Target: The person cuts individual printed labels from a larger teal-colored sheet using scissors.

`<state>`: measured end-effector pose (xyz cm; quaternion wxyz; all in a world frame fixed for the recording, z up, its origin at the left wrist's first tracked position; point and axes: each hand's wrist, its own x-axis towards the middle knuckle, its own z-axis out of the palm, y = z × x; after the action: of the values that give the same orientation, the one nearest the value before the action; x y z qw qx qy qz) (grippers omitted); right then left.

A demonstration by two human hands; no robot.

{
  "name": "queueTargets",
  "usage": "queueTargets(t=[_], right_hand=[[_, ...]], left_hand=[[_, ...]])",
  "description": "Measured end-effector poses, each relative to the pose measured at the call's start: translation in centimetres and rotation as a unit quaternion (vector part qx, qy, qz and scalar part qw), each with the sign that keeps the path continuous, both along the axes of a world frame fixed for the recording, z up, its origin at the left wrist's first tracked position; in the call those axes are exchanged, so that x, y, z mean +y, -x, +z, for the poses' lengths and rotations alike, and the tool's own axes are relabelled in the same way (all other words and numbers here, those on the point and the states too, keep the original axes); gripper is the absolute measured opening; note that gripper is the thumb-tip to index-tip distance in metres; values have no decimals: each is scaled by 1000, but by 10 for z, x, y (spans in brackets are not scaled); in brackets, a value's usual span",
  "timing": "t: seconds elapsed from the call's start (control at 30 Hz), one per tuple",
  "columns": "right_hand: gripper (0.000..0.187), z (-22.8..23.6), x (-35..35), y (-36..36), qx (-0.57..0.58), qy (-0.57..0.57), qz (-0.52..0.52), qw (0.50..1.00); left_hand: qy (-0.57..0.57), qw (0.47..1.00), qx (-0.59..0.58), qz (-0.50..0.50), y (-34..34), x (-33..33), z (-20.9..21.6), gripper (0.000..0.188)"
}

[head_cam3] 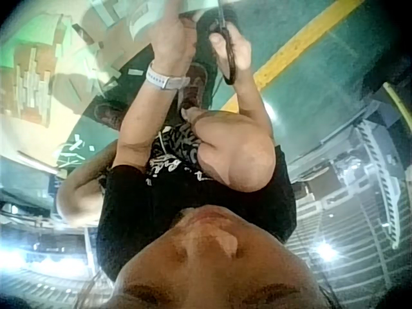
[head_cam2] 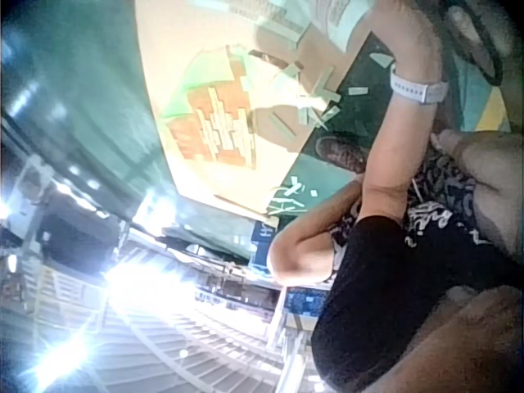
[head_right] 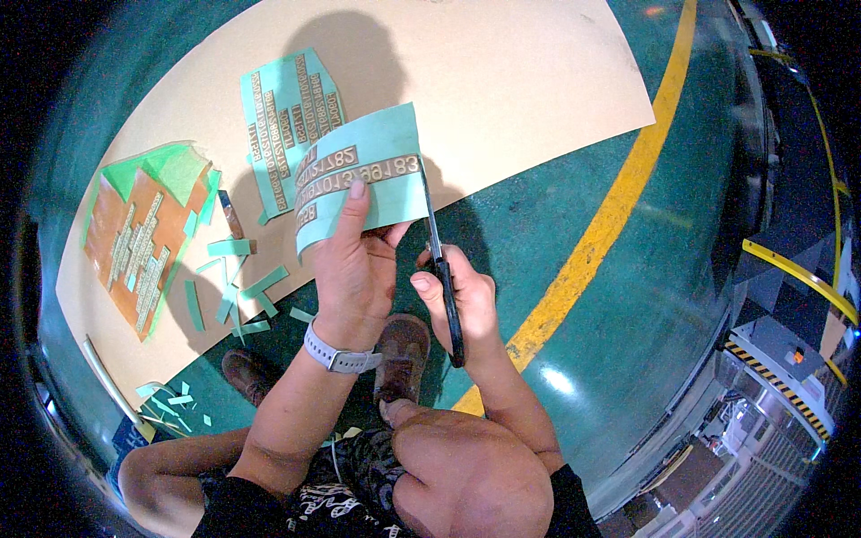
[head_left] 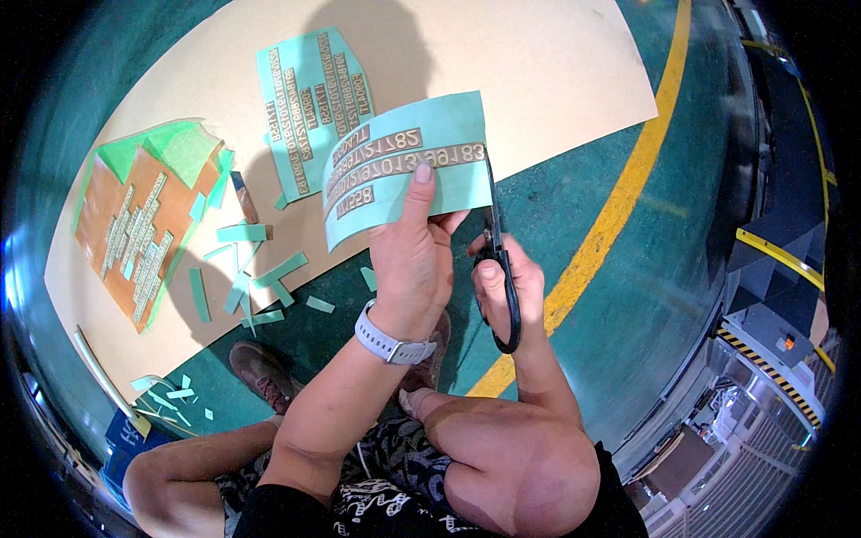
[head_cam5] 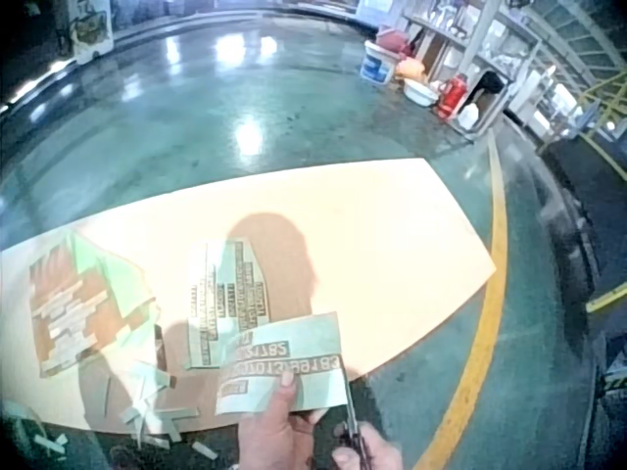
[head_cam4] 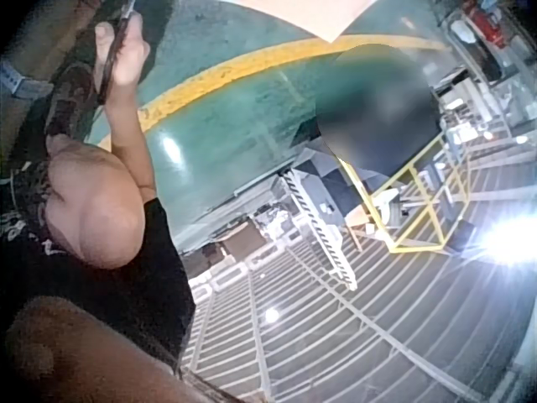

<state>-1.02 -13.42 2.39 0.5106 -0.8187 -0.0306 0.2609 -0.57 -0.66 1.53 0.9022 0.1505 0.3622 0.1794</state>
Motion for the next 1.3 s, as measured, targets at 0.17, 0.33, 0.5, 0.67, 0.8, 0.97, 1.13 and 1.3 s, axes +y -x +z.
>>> queueTargets(t=[0.17, 0.33, 0.5, 0.67, 0.8, 0.97, 1.13, 1.3], right_hand=[[32, -11, -9, -1, -16, 90, 72, 993], [36, -1, -7, -12, -83, 4, 74, 994], [35, 9, -18, -17, -31, 73, 69, 994], [30, -4, -2, -15, -99, 17, 46, 994], [33, -4, -11, -9, -41, 16, 15, 999], [42, -4, -12, -9, 30, -22, 17, 999], [42, 1, -12, -11, 9, -3, 15, 1000], [39, 0, -14, -11, -4, -9, -1, 1000]], left_hand=[[-23, 1000, 11, -9, 3, -5, -11, 40], [-40, 999, 24, -15, 1, -12, -13, 35], [-26, 999, 1, -24, -10, -20, -5, 37], [-17, 1000, -6, -3, -9, -7, -9, 38], [-5, 1000, 26, -17, -6, -14, -6, 41], [-18, 1000, 13, -13, -4, -11, 4, 37], [3, 1000, 8, -25, -1, -16, 1, 37], [3, 1000, 6, -14, -4, -22, -1, 32]])
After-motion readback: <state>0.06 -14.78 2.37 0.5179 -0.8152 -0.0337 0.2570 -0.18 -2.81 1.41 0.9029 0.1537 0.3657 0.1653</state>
